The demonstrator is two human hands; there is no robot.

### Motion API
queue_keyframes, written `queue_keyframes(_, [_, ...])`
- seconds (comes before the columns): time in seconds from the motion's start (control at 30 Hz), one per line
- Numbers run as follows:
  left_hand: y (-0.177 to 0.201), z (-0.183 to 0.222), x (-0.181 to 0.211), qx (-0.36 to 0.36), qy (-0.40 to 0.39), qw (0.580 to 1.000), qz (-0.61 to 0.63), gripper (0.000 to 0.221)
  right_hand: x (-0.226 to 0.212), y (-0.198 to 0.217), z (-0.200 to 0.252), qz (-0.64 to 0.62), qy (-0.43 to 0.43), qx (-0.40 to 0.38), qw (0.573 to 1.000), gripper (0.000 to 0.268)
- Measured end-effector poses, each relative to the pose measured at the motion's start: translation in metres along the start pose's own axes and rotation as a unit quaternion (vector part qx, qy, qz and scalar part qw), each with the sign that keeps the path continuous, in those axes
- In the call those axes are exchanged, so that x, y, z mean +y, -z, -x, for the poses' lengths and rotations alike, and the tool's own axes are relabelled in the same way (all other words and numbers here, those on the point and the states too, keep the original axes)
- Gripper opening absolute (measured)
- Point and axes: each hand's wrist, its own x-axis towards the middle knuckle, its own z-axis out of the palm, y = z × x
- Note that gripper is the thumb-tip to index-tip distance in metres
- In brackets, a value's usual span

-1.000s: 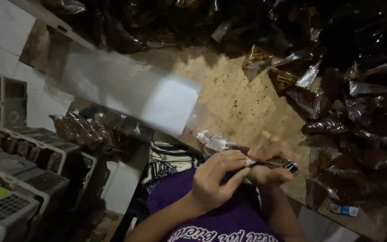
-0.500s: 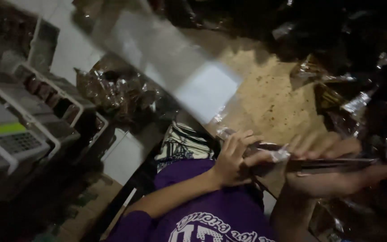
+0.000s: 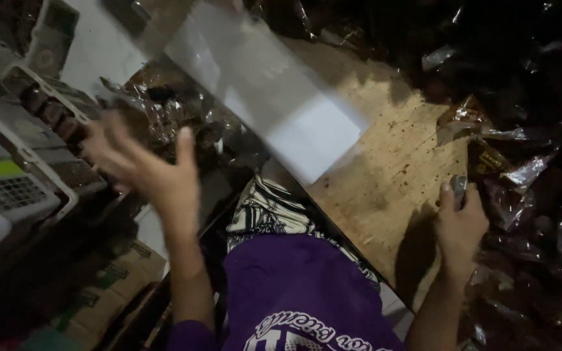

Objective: Packaging small triangular bread packets into a larger plastic bag and sealing it with a stapler

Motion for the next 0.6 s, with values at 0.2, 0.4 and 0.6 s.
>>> queue_keyframes(0.2, [-0.053,0.075,0.104,-0.198,-0.265,0.928,0.169,0.078,0.054,-0.025,-0.008,0.256,0.052,0.042,0.964,0.036])
queue_keyframes(0.4, [-0.156,0.121,0.105,-0.270,-0.435,0.857,-0.055,0.081,0.031,0.008,-0.055,0.303,0.014,-0.040,0.952,0.079])
queue_keyframes(0.6, [-0.145,0.102,0.103,-0.225,-0.434,0.872,0.007,0.070,0.185,0.084,-0.270,0.044,0.030,-0.069,0.996,0.067])
